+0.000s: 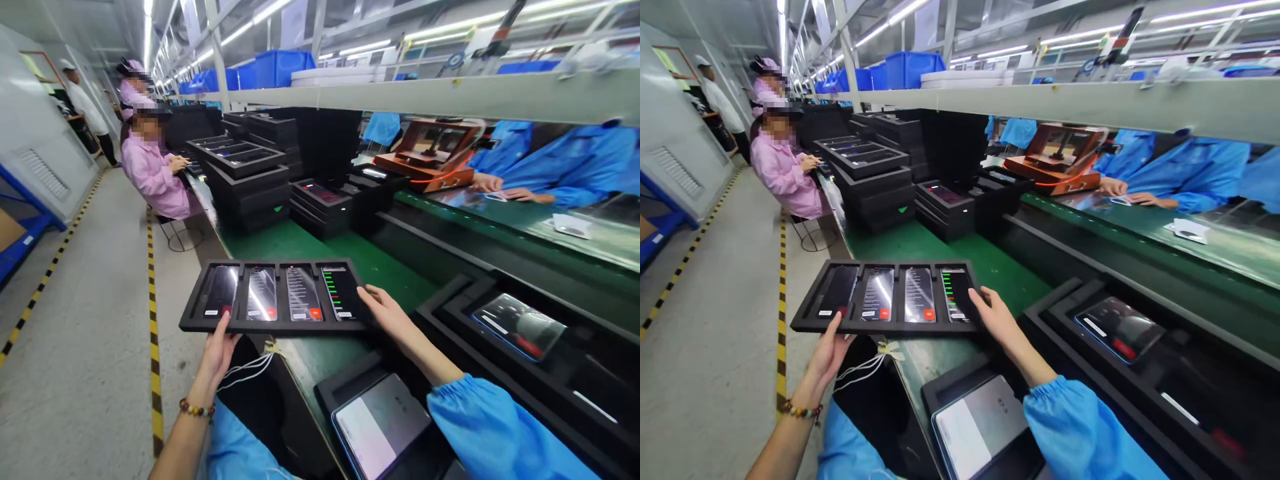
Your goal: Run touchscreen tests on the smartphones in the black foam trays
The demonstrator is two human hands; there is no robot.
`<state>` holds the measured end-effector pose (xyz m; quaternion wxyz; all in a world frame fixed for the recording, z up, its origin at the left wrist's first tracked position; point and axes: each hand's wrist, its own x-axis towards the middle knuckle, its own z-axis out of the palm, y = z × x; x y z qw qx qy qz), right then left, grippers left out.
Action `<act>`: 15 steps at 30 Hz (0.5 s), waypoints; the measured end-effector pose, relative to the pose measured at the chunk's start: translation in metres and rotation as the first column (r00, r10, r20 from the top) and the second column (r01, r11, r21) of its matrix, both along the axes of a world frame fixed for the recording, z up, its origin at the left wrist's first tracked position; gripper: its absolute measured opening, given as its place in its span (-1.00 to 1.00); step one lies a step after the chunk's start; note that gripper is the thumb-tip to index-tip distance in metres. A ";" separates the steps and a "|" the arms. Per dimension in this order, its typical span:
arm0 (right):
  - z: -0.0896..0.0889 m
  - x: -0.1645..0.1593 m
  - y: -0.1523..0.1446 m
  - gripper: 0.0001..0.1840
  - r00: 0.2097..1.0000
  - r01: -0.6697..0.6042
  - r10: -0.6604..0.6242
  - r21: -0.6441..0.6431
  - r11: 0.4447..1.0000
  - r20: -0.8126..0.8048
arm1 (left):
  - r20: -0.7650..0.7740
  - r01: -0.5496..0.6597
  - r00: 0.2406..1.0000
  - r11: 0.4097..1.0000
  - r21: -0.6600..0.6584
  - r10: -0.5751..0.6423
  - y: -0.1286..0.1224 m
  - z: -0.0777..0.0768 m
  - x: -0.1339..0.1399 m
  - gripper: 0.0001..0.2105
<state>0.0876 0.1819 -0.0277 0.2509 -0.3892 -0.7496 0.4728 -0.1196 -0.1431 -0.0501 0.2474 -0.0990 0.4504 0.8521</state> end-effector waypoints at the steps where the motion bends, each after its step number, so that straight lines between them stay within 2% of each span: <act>1: -0.004 0.000 0.004 -0.16 1.000 0.025 -0.025 0.064 0.998 0.014 | -0.009 0.028 1.000 0.999 -0.023 -0.028 0.007 -0.005 0.001 -0.74; 5: -0.011 -0.003 0.006 -0.04 0.996 0.015 -0.038 0.259 0.966 0.084 | -0.047 0.154 0.986 0.981 -0.115 -0.160 0.034 -0.023 -0.003 -0.68; 9: -0.017 -0.009 -0.012 -0.06 0.984 -0.081 0.015 0.375 0.924 0.177 | -0.083 0.249 0.959 0.944 -0.216 -0.272 0.040 -0.038 -0.010 -0.81; 11: -0.020 -0.011 -0.023 -0.11 0.963 -0.189 0.072 0.462 0.867 0.259 | -0.115 0.268 0.944 0.923 -0.275 -0.308 0.032 -0.047 -0.009 -0.88; 15: -0.019 -0.022 -0.030 -0.24 0.906 -0.374 0.135 0.609 0.699 0.401 | -0.203 0.231 0.922 0.890 -0.393 -0.329 -0.001 -0.066 -0.001 -0.93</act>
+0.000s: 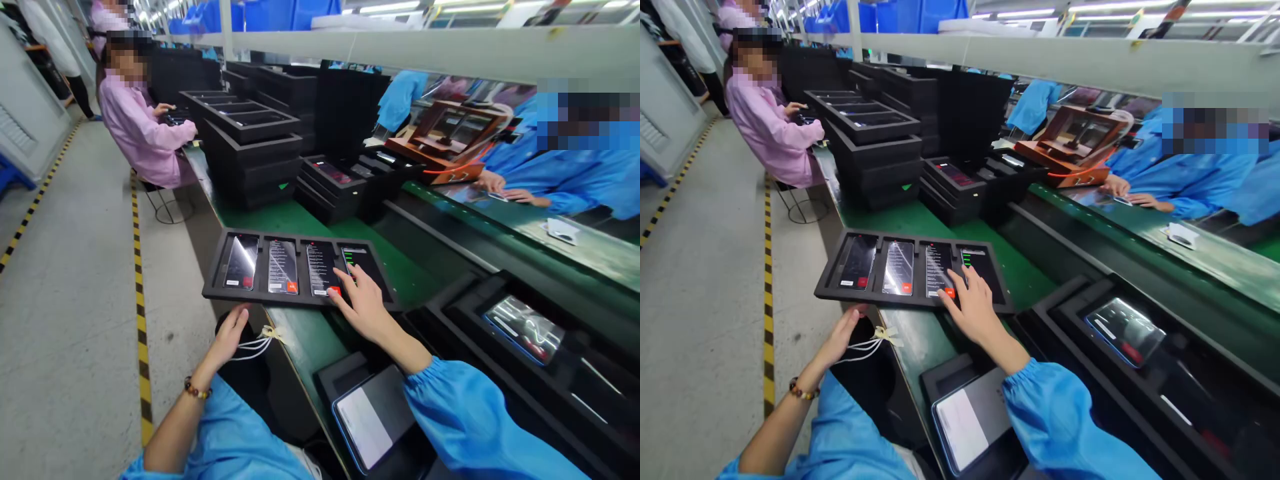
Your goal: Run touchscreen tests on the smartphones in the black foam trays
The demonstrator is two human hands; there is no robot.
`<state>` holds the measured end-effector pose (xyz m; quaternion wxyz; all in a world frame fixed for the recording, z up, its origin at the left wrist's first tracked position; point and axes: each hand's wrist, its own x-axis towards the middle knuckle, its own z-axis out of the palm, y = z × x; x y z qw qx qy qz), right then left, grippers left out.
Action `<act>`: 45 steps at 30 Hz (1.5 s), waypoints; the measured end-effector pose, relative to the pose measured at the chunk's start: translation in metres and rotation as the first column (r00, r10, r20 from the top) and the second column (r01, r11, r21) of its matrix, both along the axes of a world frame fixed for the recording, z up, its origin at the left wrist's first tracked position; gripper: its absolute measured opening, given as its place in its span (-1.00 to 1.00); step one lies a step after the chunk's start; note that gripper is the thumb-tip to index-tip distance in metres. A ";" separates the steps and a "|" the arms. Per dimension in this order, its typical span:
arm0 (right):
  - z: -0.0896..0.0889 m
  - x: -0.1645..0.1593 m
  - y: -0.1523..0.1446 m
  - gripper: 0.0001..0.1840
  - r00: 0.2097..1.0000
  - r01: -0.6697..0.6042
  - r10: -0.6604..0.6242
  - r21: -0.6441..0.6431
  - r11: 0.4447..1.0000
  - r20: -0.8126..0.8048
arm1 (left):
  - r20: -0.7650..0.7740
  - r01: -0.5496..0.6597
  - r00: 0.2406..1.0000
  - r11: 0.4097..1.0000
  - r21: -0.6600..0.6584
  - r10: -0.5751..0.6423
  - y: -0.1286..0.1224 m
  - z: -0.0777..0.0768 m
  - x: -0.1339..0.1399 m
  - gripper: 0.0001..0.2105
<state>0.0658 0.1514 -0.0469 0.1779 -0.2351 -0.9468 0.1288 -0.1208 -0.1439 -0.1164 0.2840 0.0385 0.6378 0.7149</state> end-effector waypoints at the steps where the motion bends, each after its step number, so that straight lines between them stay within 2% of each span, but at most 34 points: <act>1: 0.001 -0.004 0.001 -0.26 1.000 -0.020 0.020 0.032 0.999 0.007 | -0.025 -0.015 1.000 1.000 -0.026 0.015 -0.010 -0.005 0.002 -0.92; 5: 0.000 -0.018 0.013 -0.28 0.993 -0.113 0.114 0.139 0.984 0.002 | -0.071 -0.144 0.988 0.982 -0.122 0.136 -0.044 -0.028 0.003 -0.85; 8: -0.004 -0.022 0.020 -0.30 0.975 -0.221 0.220 0.225 0.949 0.033 | -0.039 -0.221 0.975 0.964 -0.146 0.218 -0.059 -0.044 -0.001 -0.77; 10: -0.005 -0.021 0.023 -0.32 0.959 -0.283 0.275 0.270 0.920 0.069 | 0.012 -0.239 0.970 0.964 -0.120 0.242 -0.063 -0.049 -0.006 -0.67; 12: -0.005 -0.019 0.025 -0.31 0.950 -0.311 0.298 0.298 0.903 0.089 | 0.071 -0.229 0.970 0.972 -0.049 0.232 -0.062 -0.045 -0.013 -0.51; 14: -0.005 -0.017 0.025 -0.30 0.951 -0.309 0.300 0.310 0.899 0.079 | 0.122 -0.192 0.975 0.980 0.055 0.184 -0.058 -0.031 -0.025 -0.36; 16: -0.005 -0.017 0.025 -0.29 0.952 -0.301 0.301 0.316 0.899 0.052 | 0.146 -0.129 0.984 0.978 0.163 0.105 -0.052 -0.010 -0.039 -0.29; 20: -0.004 -0.016 0.024 -0.34 0.950 -0.300 0.313 0.333 0.894 0.016 | 0.259 0.021 0.958 0.930 0.368 -0.124 -0.032 0.035 -0.073 -0.41; 24: -0.006 -0.014 0.022 -0.31 0.923 -0.364 0.385 0.340 0.867 0.006 | 0.325 0.072 0.921 0.916 0.395 -0.213 -0.008 0.064 -0.098 -0.52; 27: -0.002 -0.014 0.025 -0.31 0.909 -0.383 0.416 0.321 0.866 -0.039 | 0.323 0.088 0.918 0.910 0.404 -0.232 0.003 0.078 -0.101 -0.58; 29: 0.007 -0.015 0.030 -0.35 0.929 -0.280 0.332 0.276 0.920 -0.164 | 0.307 0.090 0.924 0.908 0.410 -0.230 0.001 0.088 -0.094 -0.63; 31: 0.023 -0.017 0.038 -0.35 0.918 -0.083 0.147 0.185 0.979 -0.367 | 0.286 0.066 0.936 0.902 0.427 -0.204 -0.008 0.100 -0.085 -0.64; 32: 0.034 -0.018 0.042 -0.33 0.876 0.029 0.023 0.100 0.995 -0.482 | 0.274 0.027 0.947 0.895 0.445 -0.165 -0.014 0.107 -0.082 -0.64; 34: 0.055 -0.020 0.052 -0.27 0.717 0.195 -0.227 -0.123 0.973 -0.659 | 0.257 -0.101 0.966 0.866 0.489 -0.032 -0.030 0.126 -0.079 -0.64; 36: 0.073 -0.023 0.060 -0.25 0.550 0.247 -0.424 -0.345 0.905 -0.720 | 0.242 -0.238 0.962 0.825 0.513 0.127 -0.046 0.149 -0.082 -0.65; 38: 0.084 -0.027 0.065 -0.26 0.443 0.223 -0.560 -0.519 0.825 -0.700 | 0.215 -0.306 0.951 0.799 0.517 0.224 -0.061 0.172 -0.087 -0.63; 40: 0.090 -0.032 0.066 -0.28 0.435 0.144 -0.643 -0.656 0.741 -0.630 | 0.167 -0.318 0.948 0.781 0.538 0.270 -0.073 0.193 -0.093 -0.59; 41: 0.092 -0.035 0.064 -0.30 0.485 0.065 -0.666 -0.735 0.674 -0.568 | 0.133 -0.319 0.946 0.767 0.556 0.297 -0.079 0.203 -0.095 -0.56; 42: 0.095 -0.039 0.060 -0.33 0.567 -0.035 -0.658 -0.812 0.582 -0.496 | 0.091 -0.317 0.941 0.753 0.576 0.326 -0.083 0.211 -0.097 -0.55; 43: 0.098 -0.043 0.056 -0.36 0.661 -0.136 -0.621 -0.882 0.452 -0.420 | 0.044 -0.312 0.933 0.740 0.596 0.357 -0.087 0.218 -0.100 -0.54; 45: 0.108 -0.050 0.045 -0.40 0.805 -0.273 -0.511 -0.953 0.134 -0.302 | -0.045 -0.282 0.918 0.728 0.625 0.395 -0.093 0.229 -0.105 -0.54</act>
